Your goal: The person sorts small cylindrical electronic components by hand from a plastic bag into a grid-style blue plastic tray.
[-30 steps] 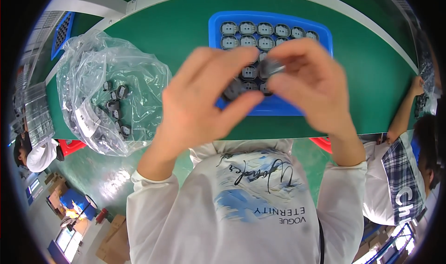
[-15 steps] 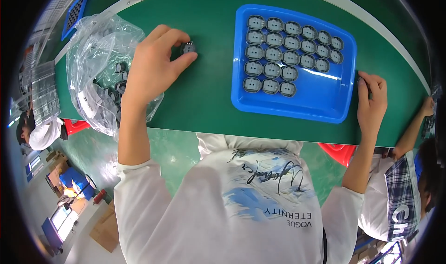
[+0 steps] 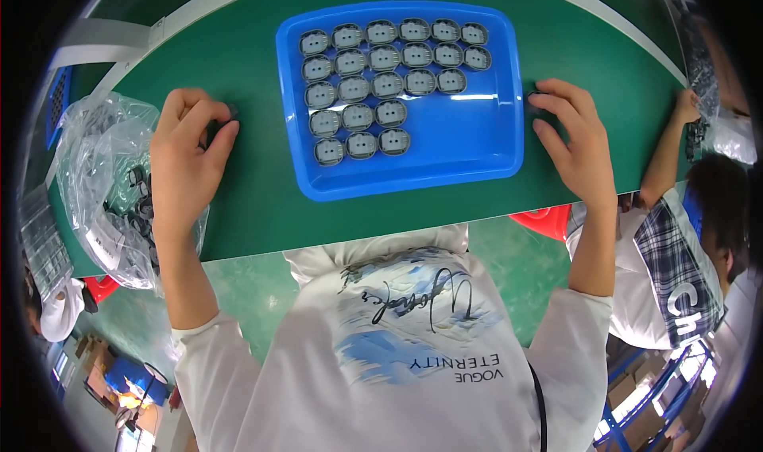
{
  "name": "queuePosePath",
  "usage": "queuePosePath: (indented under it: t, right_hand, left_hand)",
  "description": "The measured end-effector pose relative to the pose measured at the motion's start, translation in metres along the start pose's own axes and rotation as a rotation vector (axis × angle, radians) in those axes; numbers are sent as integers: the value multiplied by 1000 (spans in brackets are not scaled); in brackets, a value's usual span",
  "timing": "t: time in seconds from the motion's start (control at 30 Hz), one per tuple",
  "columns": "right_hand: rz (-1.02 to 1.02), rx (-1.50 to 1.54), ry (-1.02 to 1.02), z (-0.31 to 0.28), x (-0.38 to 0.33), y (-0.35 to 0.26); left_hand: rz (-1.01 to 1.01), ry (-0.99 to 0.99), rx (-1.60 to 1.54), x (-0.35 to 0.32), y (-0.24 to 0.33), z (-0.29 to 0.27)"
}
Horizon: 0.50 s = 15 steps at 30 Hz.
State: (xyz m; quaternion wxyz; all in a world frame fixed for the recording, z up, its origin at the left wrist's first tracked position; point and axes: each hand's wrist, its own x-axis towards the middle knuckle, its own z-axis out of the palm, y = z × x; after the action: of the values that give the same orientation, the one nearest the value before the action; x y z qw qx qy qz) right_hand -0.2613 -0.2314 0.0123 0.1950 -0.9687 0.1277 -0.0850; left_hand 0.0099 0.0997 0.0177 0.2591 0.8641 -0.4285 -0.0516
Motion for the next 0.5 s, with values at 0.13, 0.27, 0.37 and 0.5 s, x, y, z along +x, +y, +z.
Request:
queuePosePath:
  t: [0.13,0.27,0.37,0.5]
  right_hand:
    - [22,-44,32,4,1,2]
    - [38,62,152,4,3,-3]
    - [-83,88,203,-1,16,-23]
    - [-300,-45,109,4,37,-46]
  left_hand:
    - [-18,19,-41,0,2,3]
    - [-32,120,-20,-6,10,4]
    - [20,185,-36,-5,41,-1]
    - [318,149,-162,3,86,21]
